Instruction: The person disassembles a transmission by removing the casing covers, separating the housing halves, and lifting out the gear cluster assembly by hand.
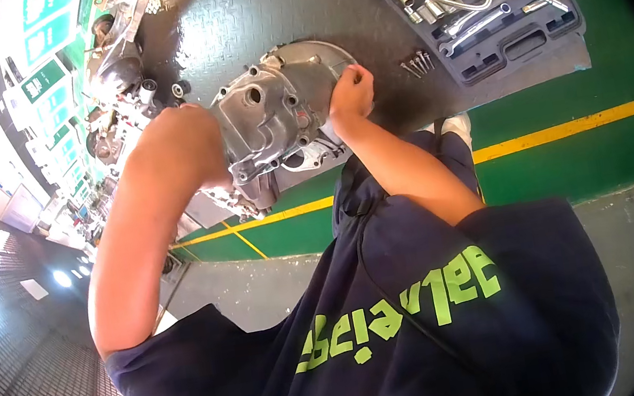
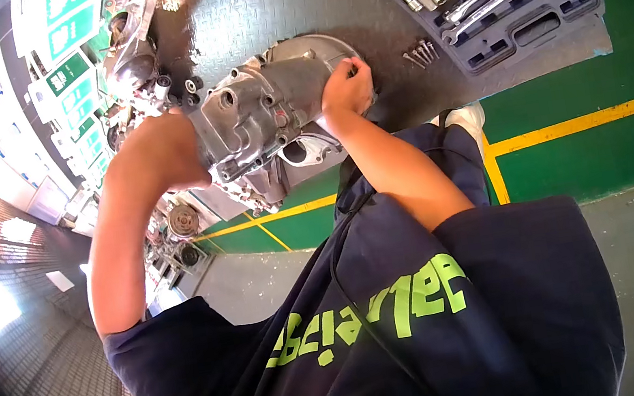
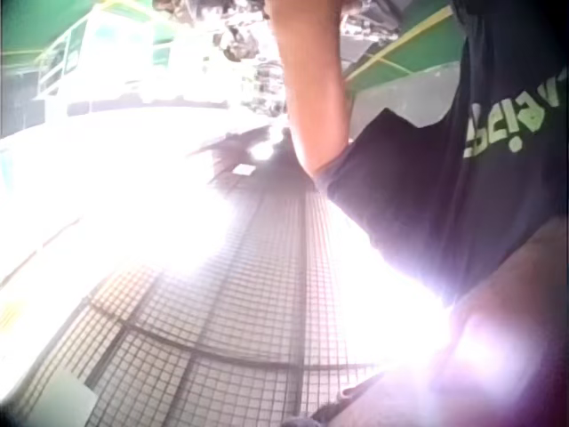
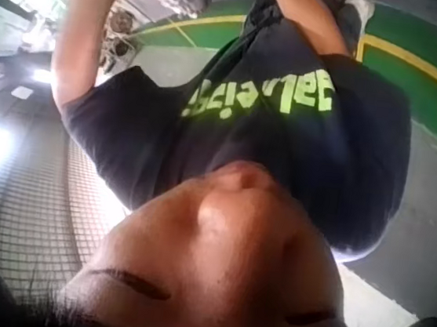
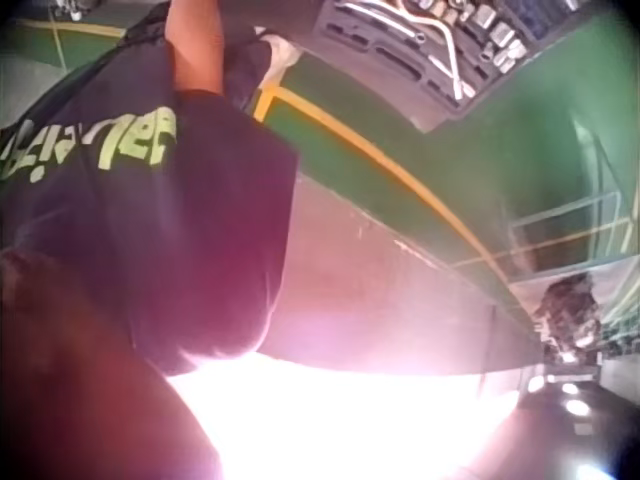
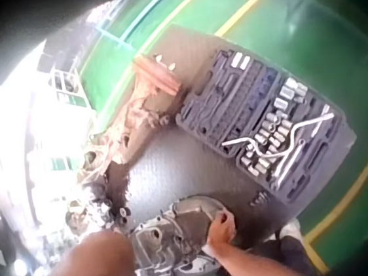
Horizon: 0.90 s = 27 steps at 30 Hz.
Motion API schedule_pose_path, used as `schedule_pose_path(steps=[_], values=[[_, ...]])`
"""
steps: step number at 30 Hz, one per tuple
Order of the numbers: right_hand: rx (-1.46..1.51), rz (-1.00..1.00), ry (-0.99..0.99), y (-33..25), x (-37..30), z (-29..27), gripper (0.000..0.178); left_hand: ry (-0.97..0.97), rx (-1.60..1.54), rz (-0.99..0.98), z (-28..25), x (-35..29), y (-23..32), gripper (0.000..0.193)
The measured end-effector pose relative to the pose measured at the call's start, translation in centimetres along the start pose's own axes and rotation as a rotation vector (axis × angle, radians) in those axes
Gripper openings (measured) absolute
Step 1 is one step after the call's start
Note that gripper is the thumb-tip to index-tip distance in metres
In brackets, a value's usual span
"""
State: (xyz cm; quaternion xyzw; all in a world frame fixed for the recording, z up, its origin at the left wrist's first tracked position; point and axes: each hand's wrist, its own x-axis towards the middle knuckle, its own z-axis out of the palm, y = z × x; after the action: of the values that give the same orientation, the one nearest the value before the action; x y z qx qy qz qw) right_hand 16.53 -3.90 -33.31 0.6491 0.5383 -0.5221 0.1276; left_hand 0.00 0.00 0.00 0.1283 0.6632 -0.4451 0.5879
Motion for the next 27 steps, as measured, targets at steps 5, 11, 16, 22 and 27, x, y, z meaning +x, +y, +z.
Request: schedule_pose_path(steps=[5,11,16,22,27], values=[[0.043,0.111,0.110,-1.6,0.8,-0.6,0.042,0.179,-0.104,0.044,0.5,-0.1,0.1,0.064],[-0.014,0.126,0.193,-2.3,1.1,-1.2,0.040,0.253,-0.140,0.105,1.3,-1.2,-2.2,0.045],[-0.055,0.190,0.060,-3.7,-1.0,-0.6,0.043,0.536,-0.712,0.106,3.7,-15.6,-7.4,0.088],[0.001,0.188,0.068,-2.7,0.2,-1.8,0.047,0.650,-0.880,0.186,6.1,-12.1,-12.6,0.091],[-0.077,-0.135,-0.299,-1.4,1.9,-2.9,0.041,0.818,-1.110,0.219,11.8,-5.5,-14.2,0.090]])
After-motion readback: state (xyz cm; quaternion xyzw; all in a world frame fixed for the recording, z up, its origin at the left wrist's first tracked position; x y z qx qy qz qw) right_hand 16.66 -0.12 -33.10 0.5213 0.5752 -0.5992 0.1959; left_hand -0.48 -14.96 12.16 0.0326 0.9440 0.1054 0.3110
